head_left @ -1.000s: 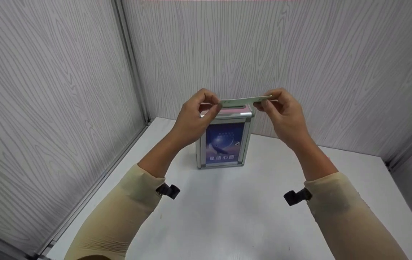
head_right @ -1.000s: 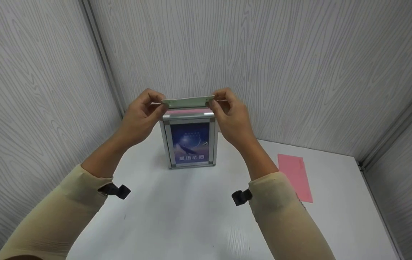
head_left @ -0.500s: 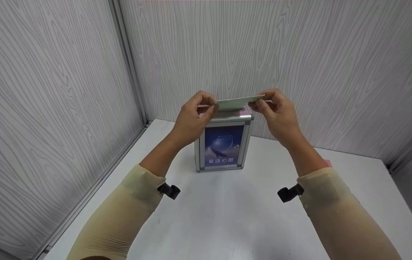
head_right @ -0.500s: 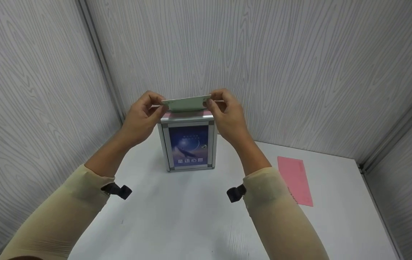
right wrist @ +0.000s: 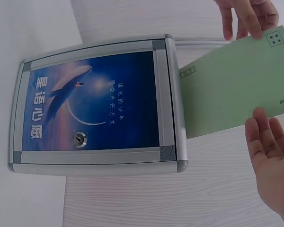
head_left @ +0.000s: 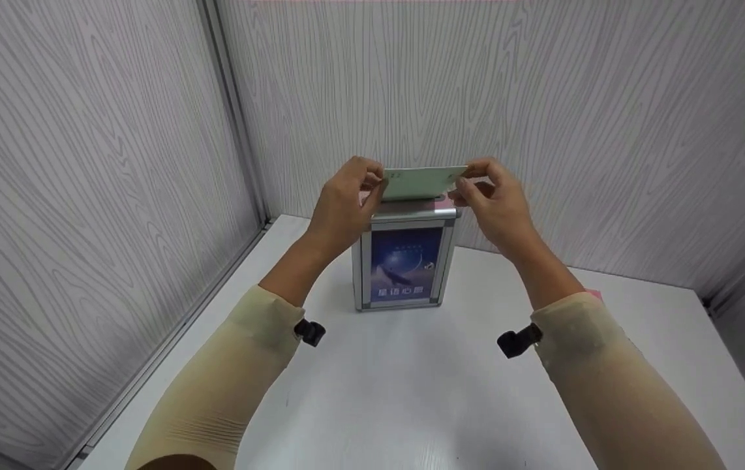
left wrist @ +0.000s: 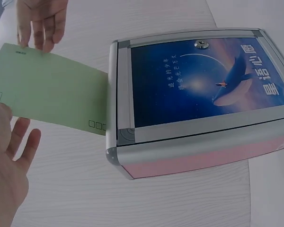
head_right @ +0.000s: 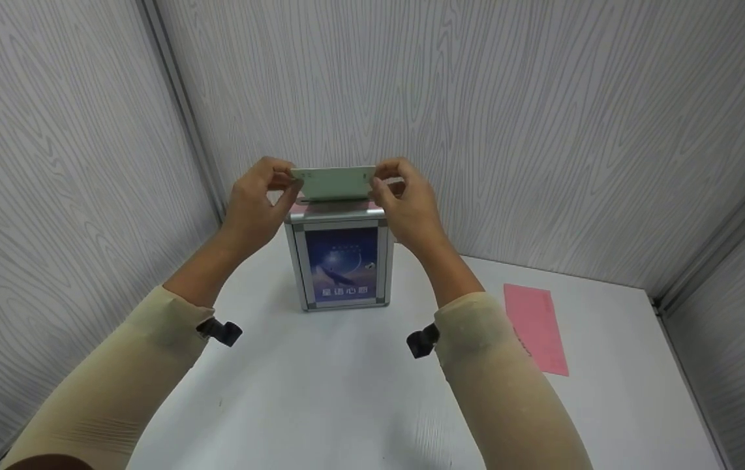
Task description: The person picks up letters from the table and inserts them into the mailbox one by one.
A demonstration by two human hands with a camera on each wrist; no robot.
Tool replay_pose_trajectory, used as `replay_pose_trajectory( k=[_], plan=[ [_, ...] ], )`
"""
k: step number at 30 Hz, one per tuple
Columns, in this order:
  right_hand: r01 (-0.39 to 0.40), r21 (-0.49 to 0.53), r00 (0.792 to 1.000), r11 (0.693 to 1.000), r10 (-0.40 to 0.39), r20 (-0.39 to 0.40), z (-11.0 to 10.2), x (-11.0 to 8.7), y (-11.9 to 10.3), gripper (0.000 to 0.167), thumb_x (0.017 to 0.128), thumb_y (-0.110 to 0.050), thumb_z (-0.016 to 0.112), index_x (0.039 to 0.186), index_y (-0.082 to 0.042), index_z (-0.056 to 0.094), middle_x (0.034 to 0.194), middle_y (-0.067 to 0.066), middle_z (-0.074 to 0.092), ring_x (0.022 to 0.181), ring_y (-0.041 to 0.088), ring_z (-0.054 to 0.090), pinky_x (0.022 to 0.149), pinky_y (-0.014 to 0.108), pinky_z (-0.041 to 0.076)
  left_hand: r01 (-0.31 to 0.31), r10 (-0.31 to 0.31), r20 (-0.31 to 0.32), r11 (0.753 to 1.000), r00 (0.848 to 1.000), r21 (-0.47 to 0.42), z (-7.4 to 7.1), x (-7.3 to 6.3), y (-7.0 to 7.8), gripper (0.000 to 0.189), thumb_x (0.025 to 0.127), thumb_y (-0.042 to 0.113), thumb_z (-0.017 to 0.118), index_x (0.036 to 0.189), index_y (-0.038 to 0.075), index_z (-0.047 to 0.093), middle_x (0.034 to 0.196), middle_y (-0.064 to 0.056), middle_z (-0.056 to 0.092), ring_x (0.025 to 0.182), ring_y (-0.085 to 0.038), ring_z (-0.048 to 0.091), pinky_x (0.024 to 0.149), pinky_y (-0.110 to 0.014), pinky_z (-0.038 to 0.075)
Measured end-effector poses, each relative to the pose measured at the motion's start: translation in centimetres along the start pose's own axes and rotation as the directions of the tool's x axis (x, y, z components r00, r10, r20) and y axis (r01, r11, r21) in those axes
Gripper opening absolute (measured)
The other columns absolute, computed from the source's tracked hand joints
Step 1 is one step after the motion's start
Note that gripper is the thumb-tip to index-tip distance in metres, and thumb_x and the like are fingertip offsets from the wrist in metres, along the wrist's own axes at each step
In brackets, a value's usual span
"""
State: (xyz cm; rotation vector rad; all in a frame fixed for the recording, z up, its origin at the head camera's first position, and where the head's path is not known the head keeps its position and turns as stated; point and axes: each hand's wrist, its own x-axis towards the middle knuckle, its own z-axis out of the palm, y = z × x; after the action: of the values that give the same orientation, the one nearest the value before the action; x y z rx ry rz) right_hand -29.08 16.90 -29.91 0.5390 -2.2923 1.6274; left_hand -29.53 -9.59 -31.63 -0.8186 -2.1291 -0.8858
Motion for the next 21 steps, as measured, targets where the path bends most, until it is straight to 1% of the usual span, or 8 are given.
replay_pose_trajectory(
  k=[2,5,7,9,12,14,16,21],
  plan=[
    [0.035,-0.018,0.999,0.999,-0.036,-0.031,0.1,0.0,-0.4,0.024,0.111,-0.012,0.061,0.134,-0.005,0.060,0.125,0.003,0.061,0.105,0.017,0.073,0.095,0.024,0.062,-0.038,0.038,0.000,0.998,0.999,0.040,0.0,0.0,-0.2,0.015,0.113,0.013,0.058,0.125,0.005,0.056,0.121,-0.016,0.068,0.114,-0.029,0.077,0.097,-0.040,0.065],
    [0.113,-0.074,0.990,0.991,-0.119,-0.072,0.5,0.0,-1.0,0.021,0.110,-0.007,0.061,0.130,-0.002,0.061,0.118,0.004,0.062,0.099,0.015,0.071,0.090,0.021,0.061,-0.080,0.080,-0.001,0.994,0.997,0.073,-0.1,-0.1,-0.4,0.022,0.114,0.013,0.056,0.134,0.011,0.049,0.123,-0.016,0.069,0.113,-0.031,0.078,0.093,-0.045,0.066],
    [0.163,-0.112,0.981,0.980,-0.174,-0.092,0.7,0.1,-1.2,0.019,0.109,-0.004,0.062,0.127,-0.001,0.062,0.116,0.006,0.065,0.098,0.014,0.070,0.088,0.017,0.059,-0.110,0.111,-0.009,0.988,0.994,0.108,-0.1,-0.1,-0.5,0.028,0.114,0.014,0.055,0.139,0.018,0.042,0.123,-0.016,0.070,0.111,-0.030,0.079,0.089,-0.044,0.067],
    [0.204,-0.155,0.969,0.967,-0.222,-0.111,1.0,0.2,-1.2,0.017,0.108,-0.003,0.063,0.125,-0.001,0.062,0.113,0.009,0.068,0.098,0.013,0.070,0.087,0.017,0.058,-0.141,0.146,-0.024,0.980,0.989,0.141,0.1,-0.1,-0.7,0.033,0.114,0.013,0.054,0.141,0.022,0.037,0.122,-0.015,0.070,0.105,-0.029,0.079,0.082,-0.041,0.067],
    [0.242,-0.228,0.951,0.943,-0.277,-0.137,1.3,0.4,-0.8,0.016,0.107,-0.004,0.066,0.122,0.000,0.063,0.111,0.011,0.071,0.100,0.014,0.072,0.090,0.020,0.058,-0.180,0.190,-0.039,0.966,0.981,0.184,0.3,-0.1,-1.2,0.031,0.115,0.013,0.052,0.140,0.024,0.036,0.119,-0.013,0.070,0.091,-0.024,0.076,0.072,-0.036,0.064],
    [0.248,-0.278,0.944,0.928,-0.296,-0.145,1.4,0.5,-0.3,0.015,0.106,-0.006,0.068,0.120,-0.001,0.064,0.110,0.011,0.074,0.101,0.016,0.073,0.092,0.024,0.059,-0.196,0.210,-0.044,0.959,0.977,0.206,0.5,-0.3,-1.6,0.027,0.116,0.013,0.051,0.138,0.022,0.039,0.118,-0.012,0.070,0.080,-0.022,0.070,0.066,-0.035,0.061],
    [0.245,-0.312,0.943,0.918,-0.300,-0.142,1.6,0.7,0.2,0.014,0.106,-0.008,0.069,0.118,-0.002,0.066,0.110,0.011,0.076,0.103,0.017,0.074,0.095,0.029,0.060,-0.204,0.220,-0.046,0.953,0.975,0.225,0.7,-0.4,-1.8,0.022,0.116,0.014,0.050,0.135,0.020,0.042,0.119,-0.010,0.068,0.074,-0.021,0.064,0.065,-0.034,0.061],
    [0.222,-0.339,0.954,0.914,-0.276,-0.119,2.0,1.0,1.6,0.010,0.107,-0.009,0.069,0.116,-0.004,0.070,0.113,0.011,0.078,0.104,0.021,0.076,0.095,0.037,0.061,-0.186,0.210,-0.054,0.940,0.976,0.285,1.4,-0.8,-2.7,0.010,0.117,0.016,0.050,0.127,0.016,0.050,0.114,-0.007,0.068,0.081,-0.021,0.067,0.074,-0.037,0.063]
  ],
)
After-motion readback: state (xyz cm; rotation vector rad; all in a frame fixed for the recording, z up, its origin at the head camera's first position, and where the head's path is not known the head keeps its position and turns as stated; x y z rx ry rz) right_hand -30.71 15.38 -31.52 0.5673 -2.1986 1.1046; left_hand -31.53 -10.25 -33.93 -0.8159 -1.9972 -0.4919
